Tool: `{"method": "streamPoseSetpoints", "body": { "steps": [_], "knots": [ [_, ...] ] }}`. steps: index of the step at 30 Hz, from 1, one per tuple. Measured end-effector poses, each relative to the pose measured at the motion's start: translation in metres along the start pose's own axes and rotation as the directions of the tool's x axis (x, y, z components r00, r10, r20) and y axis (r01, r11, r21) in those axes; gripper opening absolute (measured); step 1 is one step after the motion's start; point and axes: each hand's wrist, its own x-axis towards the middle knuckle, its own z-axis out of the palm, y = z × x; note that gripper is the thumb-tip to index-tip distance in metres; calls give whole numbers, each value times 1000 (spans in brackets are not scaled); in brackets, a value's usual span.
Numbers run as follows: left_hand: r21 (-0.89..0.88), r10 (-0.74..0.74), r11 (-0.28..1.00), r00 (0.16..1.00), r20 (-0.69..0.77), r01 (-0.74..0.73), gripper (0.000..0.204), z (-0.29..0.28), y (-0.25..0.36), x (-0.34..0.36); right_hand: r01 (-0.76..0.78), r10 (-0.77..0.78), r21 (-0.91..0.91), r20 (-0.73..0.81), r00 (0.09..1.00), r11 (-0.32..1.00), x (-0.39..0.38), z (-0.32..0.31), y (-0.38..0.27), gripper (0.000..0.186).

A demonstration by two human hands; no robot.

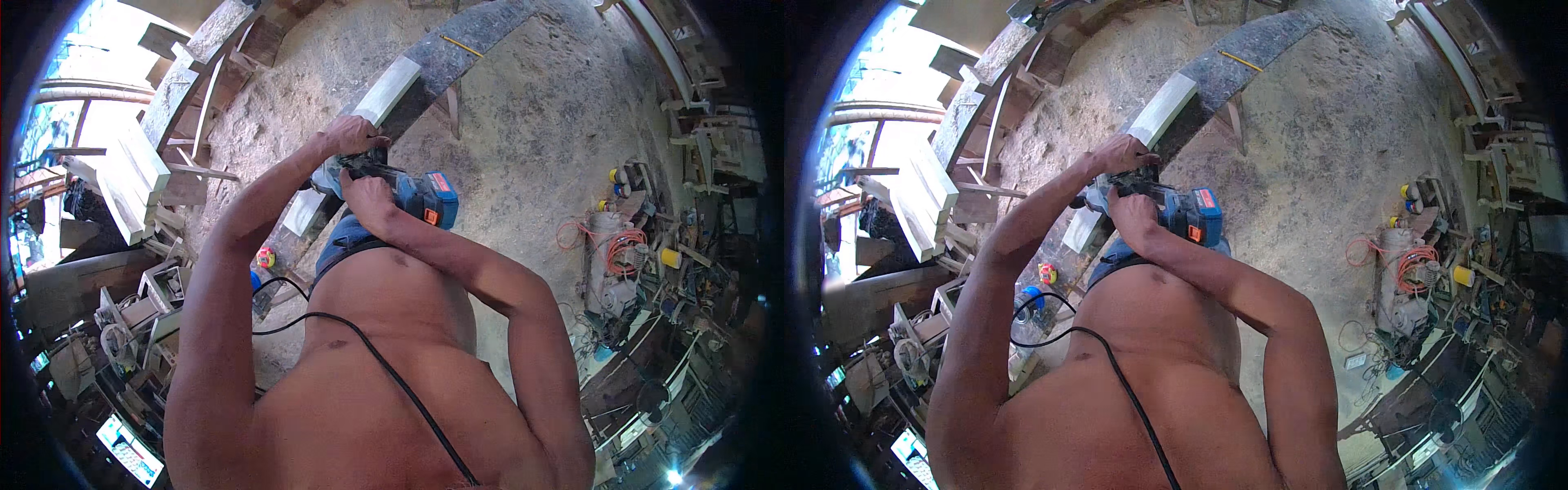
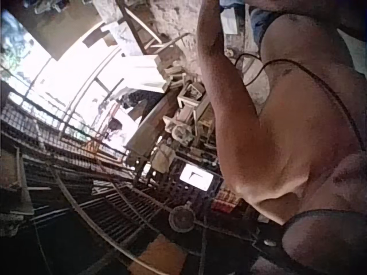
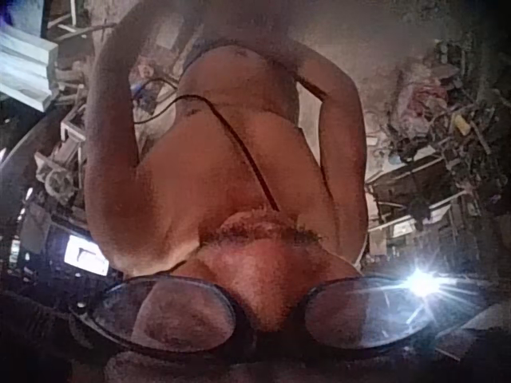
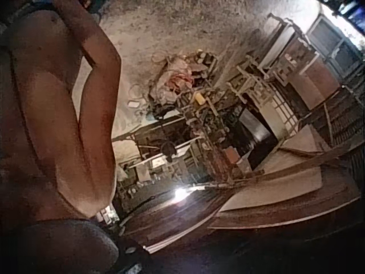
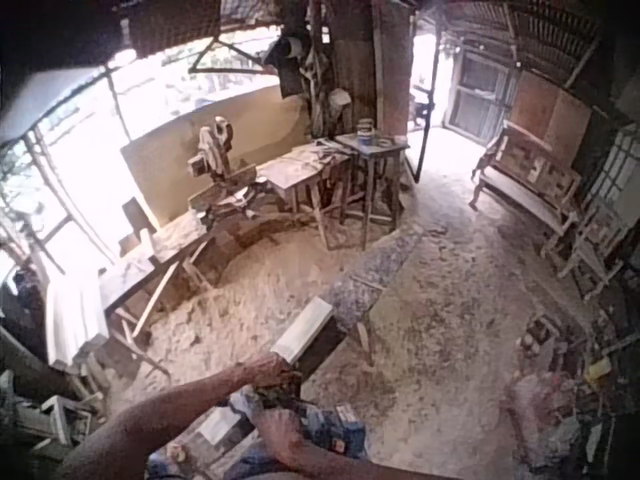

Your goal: Using a circular saw to cut a series of notches into a wooden plank.

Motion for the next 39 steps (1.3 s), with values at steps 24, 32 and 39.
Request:
{"method": "streamPoseSetpoints", "body": {
  "steps": [24,32,39],
  "knots": [
    [-817,401,571,895,193,-79,34,70,-97,50,-180,169,185,74,983,966,8,-3,28,39],
    [-241,340,937,808,482,-251,26,46,-77,80,-195,195,200,23,981,960,5,2,30,36],
    [-362,364,916,733,574,-171,41,30,-51,84,-266,264,228,37,964,937,6,6,39,33]
  ]
}}
